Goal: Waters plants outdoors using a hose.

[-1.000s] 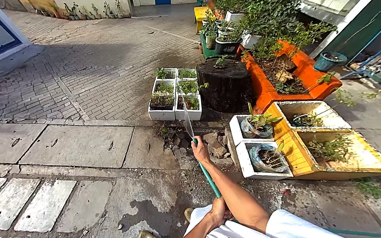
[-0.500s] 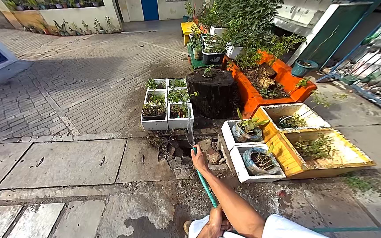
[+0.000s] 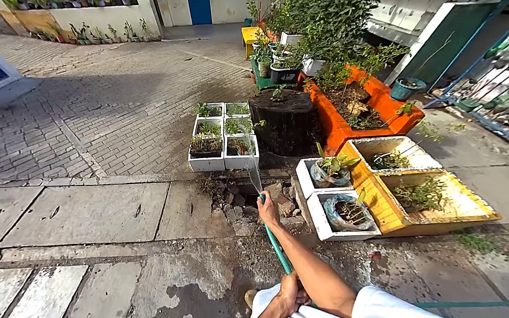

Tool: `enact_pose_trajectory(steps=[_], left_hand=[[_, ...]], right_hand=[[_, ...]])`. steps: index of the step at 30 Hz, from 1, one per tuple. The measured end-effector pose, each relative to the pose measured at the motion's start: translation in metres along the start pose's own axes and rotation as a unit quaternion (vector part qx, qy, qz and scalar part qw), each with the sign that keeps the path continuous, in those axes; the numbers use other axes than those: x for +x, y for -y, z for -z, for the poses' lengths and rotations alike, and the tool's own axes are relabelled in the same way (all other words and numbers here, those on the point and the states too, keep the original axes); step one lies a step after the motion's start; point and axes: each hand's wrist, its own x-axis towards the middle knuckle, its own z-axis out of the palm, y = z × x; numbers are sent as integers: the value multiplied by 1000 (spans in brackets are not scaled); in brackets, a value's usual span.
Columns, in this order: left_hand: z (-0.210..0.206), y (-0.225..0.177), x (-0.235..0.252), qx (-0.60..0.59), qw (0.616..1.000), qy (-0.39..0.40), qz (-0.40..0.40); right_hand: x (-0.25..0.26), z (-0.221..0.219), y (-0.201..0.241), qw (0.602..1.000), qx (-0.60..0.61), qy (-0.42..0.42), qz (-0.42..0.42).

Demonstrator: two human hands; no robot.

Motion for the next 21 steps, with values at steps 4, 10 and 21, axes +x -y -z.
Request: enact_pose_trajectory(steps=[4,10,21], left_hand=[[4,2,3,-1,1000,2,3],[2,3,3,0,1000,2,3],[0,11,2,-7,1000,2,4]], right_hand=[[0,0,1,1000,12,-23,-3],[0,-1,-1,1000,0,-3,-3],[1,-5,-25,995,-34,60,-76]])
